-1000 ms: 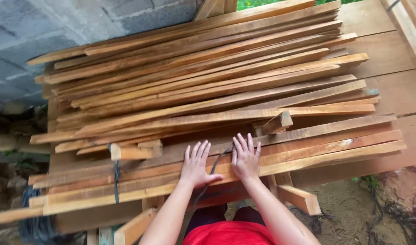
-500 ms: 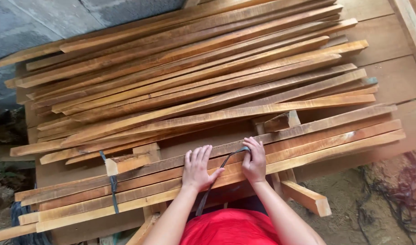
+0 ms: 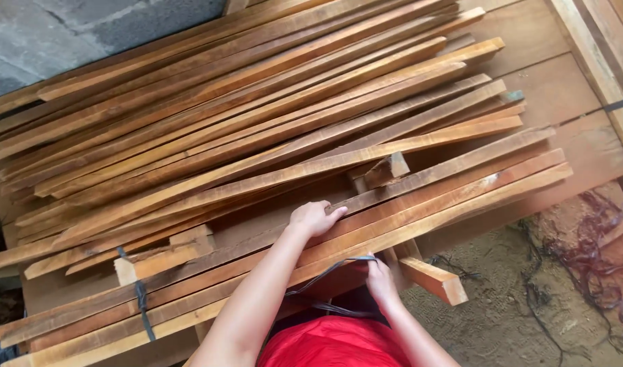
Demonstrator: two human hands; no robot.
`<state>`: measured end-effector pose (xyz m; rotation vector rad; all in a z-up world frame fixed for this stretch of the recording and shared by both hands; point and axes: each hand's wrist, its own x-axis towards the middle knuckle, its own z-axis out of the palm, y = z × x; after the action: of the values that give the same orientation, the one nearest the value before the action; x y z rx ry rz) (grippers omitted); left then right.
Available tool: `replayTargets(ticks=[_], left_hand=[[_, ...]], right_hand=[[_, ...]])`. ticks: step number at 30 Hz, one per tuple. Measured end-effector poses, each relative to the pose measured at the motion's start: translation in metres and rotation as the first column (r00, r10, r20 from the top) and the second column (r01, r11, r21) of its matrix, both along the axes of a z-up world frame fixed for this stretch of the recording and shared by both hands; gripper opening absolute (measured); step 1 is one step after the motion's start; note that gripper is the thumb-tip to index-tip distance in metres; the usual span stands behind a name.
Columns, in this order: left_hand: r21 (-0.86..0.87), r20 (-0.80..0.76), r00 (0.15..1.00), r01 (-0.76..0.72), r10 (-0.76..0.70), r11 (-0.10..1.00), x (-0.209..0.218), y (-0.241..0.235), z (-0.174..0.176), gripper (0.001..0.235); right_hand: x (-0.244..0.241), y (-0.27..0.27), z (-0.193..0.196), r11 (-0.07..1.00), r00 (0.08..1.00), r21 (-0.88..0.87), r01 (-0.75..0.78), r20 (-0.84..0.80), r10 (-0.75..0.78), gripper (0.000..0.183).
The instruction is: The person arranges a stack of long, thin wooden planks on a wooden surface. They then use black plastic straps to tie the planks together, wrapping the straps around the stack and securing them by hand.
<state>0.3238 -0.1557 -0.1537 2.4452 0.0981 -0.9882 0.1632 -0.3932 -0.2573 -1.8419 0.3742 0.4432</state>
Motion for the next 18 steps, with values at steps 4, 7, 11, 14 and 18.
replayTargets(ticks=[4, 7, 11, 14, 18], left_hand=[[-0.030, -0.146, 0.989, 0.008, -0.013, 1.000, 0.018, -0.010, -0.013, 0.085], [-0.080, -0.172, 0.983, 0.043, -0.056, 0.996, 0.019, -0.008, -0.020, 0.090], [-0.112, -0.199, 0.977, 0.051, -0.072, 0.992, 0.017, 0.000, -0.042, 0.104], [-0.142, -0.228, 0.969, 0.058, -0.090, 0.988, 0.022, -0.002, -0.044, 0.117], [-0.160, -0.206, 0.978, 0.006, -0.039, 0.987, 0.017, -0.002, -0.046, 0.111]], right_hand=[[0.036, 0.016, 0.051, 0.987, 0.889, -0.044, 0.155, -0.429, -0.159, 0.071], [0.049, 0.014, 0.042, 0.983, 0.817, -0.011, 0.184, -0.554, -0.159, 0.075], [0.070, 0.023, 0.063, 0.937, 0.725, 0.112, 0.330, -0.666, -0.176, 0.066], [0.072, 0.021, 0.055, 0.906, 0.706, 0.178, 0.384, -0.689, -0.164, 0.063], [0.063, 0.022, 0.037, 0.908, 0.700, 0.124, 0.401, -0.681, -0.216, 0.063]])
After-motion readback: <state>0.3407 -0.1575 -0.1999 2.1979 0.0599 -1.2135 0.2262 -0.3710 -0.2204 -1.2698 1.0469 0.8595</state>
